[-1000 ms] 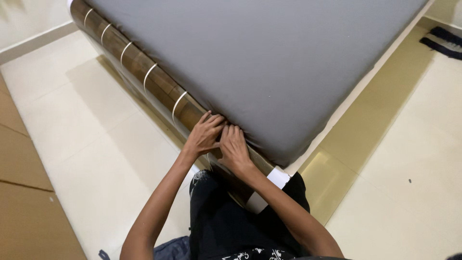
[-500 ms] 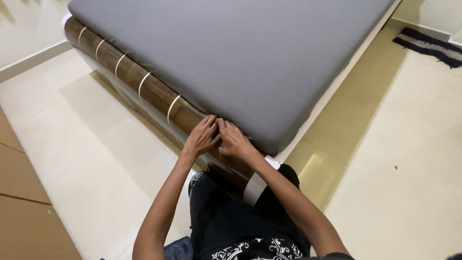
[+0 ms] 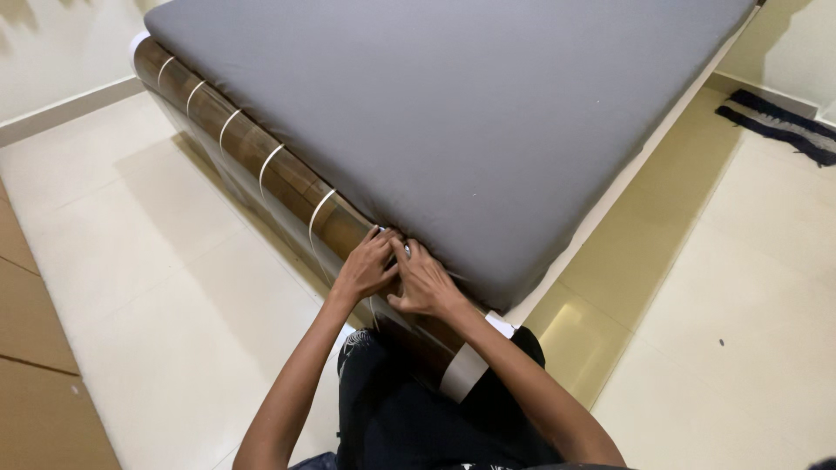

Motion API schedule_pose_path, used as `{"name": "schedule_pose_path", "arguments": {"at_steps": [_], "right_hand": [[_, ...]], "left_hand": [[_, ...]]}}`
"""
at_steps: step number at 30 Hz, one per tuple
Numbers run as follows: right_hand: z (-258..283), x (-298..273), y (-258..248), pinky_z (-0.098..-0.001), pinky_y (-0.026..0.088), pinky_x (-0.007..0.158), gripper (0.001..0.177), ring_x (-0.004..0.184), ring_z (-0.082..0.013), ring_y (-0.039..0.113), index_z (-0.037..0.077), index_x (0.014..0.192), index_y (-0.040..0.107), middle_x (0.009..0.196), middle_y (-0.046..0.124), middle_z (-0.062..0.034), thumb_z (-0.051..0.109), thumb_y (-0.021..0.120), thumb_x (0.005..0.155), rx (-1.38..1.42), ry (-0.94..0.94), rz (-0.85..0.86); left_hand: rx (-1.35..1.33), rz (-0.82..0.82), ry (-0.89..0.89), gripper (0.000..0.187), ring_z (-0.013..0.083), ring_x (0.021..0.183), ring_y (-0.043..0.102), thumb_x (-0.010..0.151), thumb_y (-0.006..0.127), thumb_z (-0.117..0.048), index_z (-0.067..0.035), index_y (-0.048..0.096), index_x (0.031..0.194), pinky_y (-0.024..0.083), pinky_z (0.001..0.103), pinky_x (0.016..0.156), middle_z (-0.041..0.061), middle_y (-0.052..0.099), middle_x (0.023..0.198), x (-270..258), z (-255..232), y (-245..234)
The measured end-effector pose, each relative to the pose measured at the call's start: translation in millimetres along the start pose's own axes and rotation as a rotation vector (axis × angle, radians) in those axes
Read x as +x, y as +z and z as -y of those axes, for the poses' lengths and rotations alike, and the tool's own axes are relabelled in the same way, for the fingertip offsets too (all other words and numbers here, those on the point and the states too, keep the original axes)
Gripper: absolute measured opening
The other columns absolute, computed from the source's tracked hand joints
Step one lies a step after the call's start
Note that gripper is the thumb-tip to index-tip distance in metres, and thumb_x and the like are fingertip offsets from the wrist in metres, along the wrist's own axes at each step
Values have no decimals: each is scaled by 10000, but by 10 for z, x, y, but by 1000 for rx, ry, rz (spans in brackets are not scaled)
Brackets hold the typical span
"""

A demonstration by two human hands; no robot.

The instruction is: The person smoothes the grey bedsheet over the mattress and tucks the edges into the bed frame by hand across multiple sides.

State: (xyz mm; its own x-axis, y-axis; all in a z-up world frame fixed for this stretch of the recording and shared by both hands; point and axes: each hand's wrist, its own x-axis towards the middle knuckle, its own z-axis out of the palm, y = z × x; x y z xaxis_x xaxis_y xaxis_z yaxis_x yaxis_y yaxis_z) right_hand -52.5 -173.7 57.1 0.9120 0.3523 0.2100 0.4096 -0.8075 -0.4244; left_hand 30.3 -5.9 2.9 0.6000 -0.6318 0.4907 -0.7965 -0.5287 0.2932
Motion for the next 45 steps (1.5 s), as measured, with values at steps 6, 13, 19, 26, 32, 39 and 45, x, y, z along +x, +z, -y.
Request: {"name": "schedule_pose_path", "arguments": {"at_steps": [6, 13, 19, 26, 32, 39, 45], "right_hand": [[66, -194, 216, -524, 365, 1156, 993, 1353, -508, 434, -98, 1517, 267, 1434, 422, -395, 209, 797, 735, -144, -28, -168], [297, -939, 162, -567, 244, 1181, 799, 1425, -427, 378, -104, 1493, 346, 1502, 401, -339, 225, 718, 866, -197, 53, -153], [54, -1472, -168, -507, 323, 1206, 435, 1338, -331, 547, -28, 1319, 619, 1414, 597, -210, 219, 652, 963, -170, 0, -217], [97, -1541, -469, -486, 371, 1159, 410, 1315, -350, 561, -23, 1254, 662, 1368, 628, -212, 210, 673, 917, -216, -98, -270], [6, -1127, -642, -441, 517, 1002, 208, 1073, -308, 667, 42, 1082, 754, 1081, 733, -134, 160, 709, 917, -155, -90, -483], [-908, -11, -1108, -434, 560, 824, 184, 915, -303, 683, 68, 1067, 788, 979, 719, -142, 176, 714, 938, -89, 163, -548], [-1070, 259, -1126, -450, 554, 809, 206, 887, -293, 701, 168, 992, 823, 940, 711, -125, 309, 791, 845, -104, 414, -306]], "left_hand": [[-27, -79, -125, 492, 332, 1343, 532, 965, 584, -317, 33, 622, 1309, 307, 472, 1231, 193, 609, 1385, -5, -261, 59], [7, -111, -252, 529, 354, 1228, 591, 926, 657, -382, 52, 661, 1227, 327, 489, 1174, 205, 638, 1291, 120, -454, -11], [-57, -254, -373, 429, 354, 1132, 638, 860, 803, -350, 44, 760, 1025, 390, 475, 1165, 188, 707, 1179, 178, -549, 100], [-153, -380, -382, 407, 369, 1046, 671, 770, 848, -292, 39, 779, 995, 504, 431, 988, 199, 731, 1133, 171, -562, 85], [71, -417, -286, 386, 369, 1069, 696, 824, 841, -313, 21, 778, 1006, 544, 412, 950, 190, 735, 1165, 120, -514, 211], [-35, -351, -350, 420, 355, 1137, 667, 880, 784, -269, 69, 723, 1121, 550, 422, 995, 202, 680, 1251, 57, -515, 268], [0, -358, -329, 416, 384, 1290, 532, 933, 743, -225, 97, 658, 1183, 512, 474, 1059, 238, 566, 1344, 26, -615, 270]]}}
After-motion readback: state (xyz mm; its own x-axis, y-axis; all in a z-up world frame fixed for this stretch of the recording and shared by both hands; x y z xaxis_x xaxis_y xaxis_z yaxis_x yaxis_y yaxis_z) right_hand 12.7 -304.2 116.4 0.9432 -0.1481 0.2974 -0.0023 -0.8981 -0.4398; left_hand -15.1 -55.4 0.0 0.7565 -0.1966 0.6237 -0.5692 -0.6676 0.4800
